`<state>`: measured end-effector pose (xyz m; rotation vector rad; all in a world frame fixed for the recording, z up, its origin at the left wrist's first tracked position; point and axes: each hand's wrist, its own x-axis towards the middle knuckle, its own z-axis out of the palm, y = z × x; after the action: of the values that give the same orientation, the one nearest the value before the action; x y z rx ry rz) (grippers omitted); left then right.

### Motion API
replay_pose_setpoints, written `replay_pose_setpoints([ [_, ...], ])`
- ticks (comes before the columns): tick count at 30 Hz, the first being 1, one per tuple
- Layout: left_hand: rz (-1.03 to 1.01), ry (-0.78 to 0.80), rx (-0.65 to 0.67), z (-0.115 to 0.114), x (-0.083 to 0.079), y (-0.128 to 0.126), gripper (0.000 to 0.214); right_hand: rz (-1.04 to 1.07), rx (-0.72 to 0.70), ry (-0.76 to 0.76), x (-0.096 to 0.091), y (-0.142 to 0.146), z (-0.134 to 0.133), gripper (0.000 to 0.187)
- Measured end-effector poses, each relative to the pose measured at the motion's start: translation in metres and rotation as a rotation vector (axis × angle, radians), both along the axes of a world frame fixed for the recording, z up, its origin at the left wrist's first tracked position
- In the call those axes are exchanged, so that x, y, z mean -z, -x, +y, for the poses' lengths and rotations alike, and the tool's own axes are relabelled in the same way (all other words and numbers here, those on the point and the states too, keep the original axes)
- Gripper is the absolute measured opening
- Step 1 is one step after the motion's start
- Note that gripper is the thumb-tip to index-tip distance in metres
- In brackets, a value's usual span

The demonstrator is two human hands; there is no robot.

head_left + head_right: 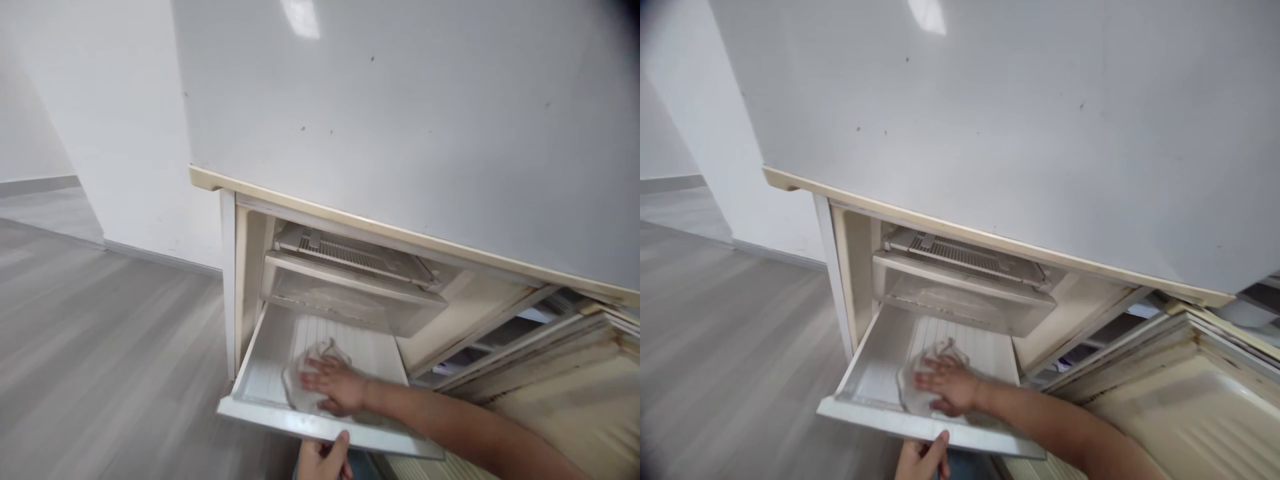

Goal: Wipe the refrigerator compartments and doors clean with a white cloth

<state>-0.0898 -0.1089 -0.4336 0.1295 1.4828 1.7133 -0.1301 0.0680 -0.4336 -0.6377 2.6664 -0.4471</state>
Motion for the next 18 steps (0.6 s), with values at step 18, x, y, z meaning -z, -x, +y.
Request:
replay_pose_setpoints([
  [18, 0.031, 0.000, -0.007, -0.008, -0.013, 0.004, 0.062, 0.057, 0.770, -0.332, -0.014, 0.032, 0.052, 0.052],
])
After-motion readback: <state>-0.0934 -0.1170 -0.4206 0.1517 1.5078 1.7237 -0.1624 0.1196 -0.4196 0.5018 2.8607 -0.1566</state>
